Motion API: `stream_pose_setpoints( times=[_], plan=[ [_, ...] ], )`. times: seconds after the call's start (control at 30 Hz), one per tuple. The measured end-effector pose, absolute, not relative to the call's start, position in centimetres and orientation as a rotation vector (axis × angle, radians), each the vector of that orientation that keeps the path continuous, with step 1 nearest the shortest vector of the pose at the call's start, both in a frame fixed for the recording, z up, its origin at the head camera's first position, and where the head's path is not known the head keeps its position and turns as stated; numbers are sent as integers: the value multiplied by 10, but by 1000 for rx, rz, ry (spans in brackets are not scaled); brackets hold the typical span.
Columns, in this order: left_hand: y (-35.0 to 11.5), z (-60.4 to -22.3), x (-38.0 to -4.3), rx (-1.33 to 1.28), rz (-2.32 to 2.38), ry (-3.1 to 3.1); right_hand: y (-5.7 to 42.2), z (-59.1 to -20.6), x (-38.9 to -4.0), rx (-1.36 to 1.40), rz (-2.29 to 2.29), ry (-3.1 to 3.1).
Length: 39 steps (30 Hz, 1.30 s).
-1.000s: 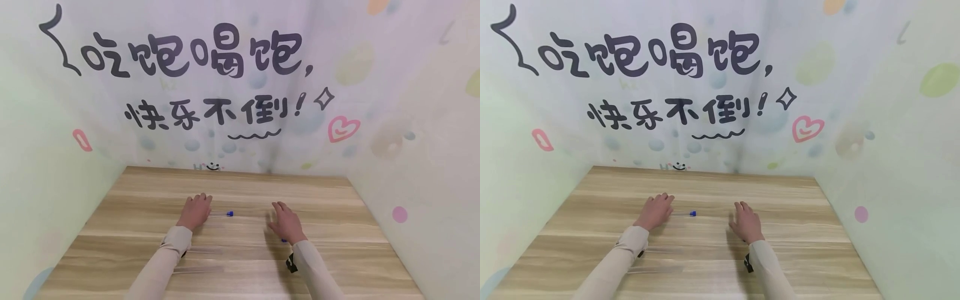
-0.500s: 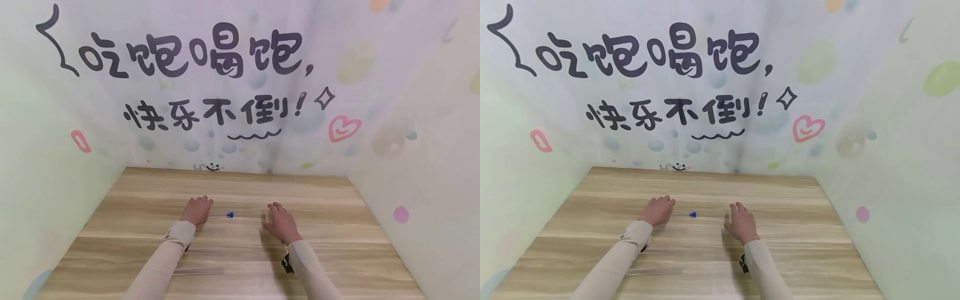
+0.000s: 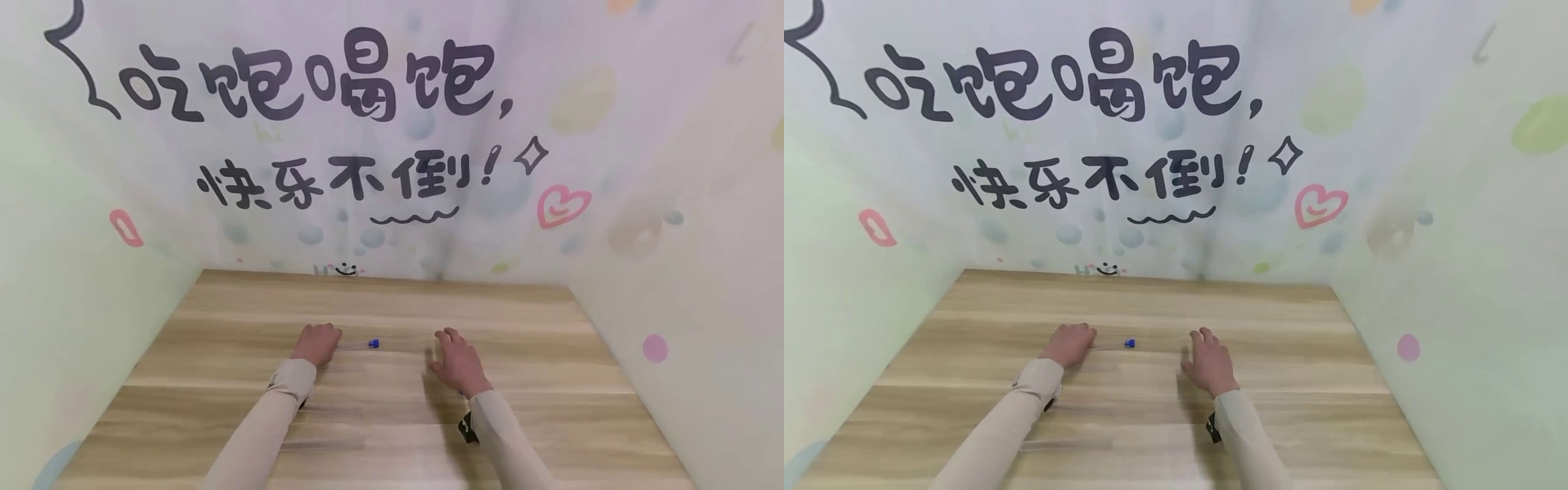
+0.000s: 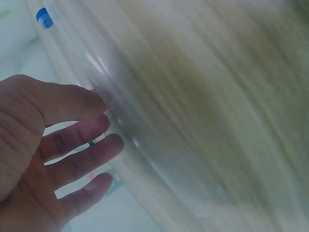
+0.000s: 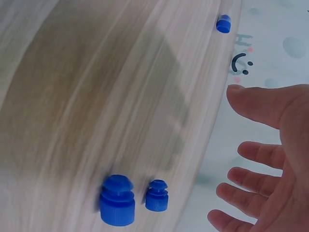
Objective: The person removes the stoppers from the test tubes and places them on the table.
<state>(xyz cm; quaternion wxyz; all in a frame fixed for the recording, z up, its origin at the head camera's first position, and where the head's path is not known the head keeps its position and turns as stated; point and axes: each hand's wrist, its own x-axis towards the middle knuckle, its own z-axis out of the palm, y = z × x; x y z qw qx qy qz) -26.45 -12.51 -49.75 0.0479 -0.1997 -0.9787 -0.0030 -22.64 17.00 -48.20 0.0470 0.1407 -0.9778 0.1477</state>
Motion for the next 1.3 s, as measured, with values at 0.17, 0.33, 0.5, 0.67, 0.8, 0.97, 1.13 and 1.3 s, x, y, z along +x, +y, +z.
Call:
stream_pose_setpoints(
  times=[0.17,0.33,0.5,0.67,0.8,0.97,1.13,1.3],
  plan=[
    [-123,-489,-267,-623,-9,-2916,167,-479,-229,451,436,-2946],
    [-115,-479,-265,-672,7,-2836,165,-477,-229,488,446,-2901],
    [-99,-463,-260,-725,-26,-2733,160,-471,-228,526,465,-2813],
    [-84,-450,-255,-774,-30,-2660,155,-463,-227,561,491,-2725],
    [-75,-441,-248,-805,-36,-2582,152,-460,-226,601,487,-2663],
    [-65,-432,-242,-831,-23,-2506,153,-458,-223,636,469,-2583],
    [-61,-430,-238,-843,-5,-2484,153,-457,-220,672,454,-2481],
    [-61,-430,-233,-835,-8,-2479,156,-459,-218,690,465,-2423]
  ],
)
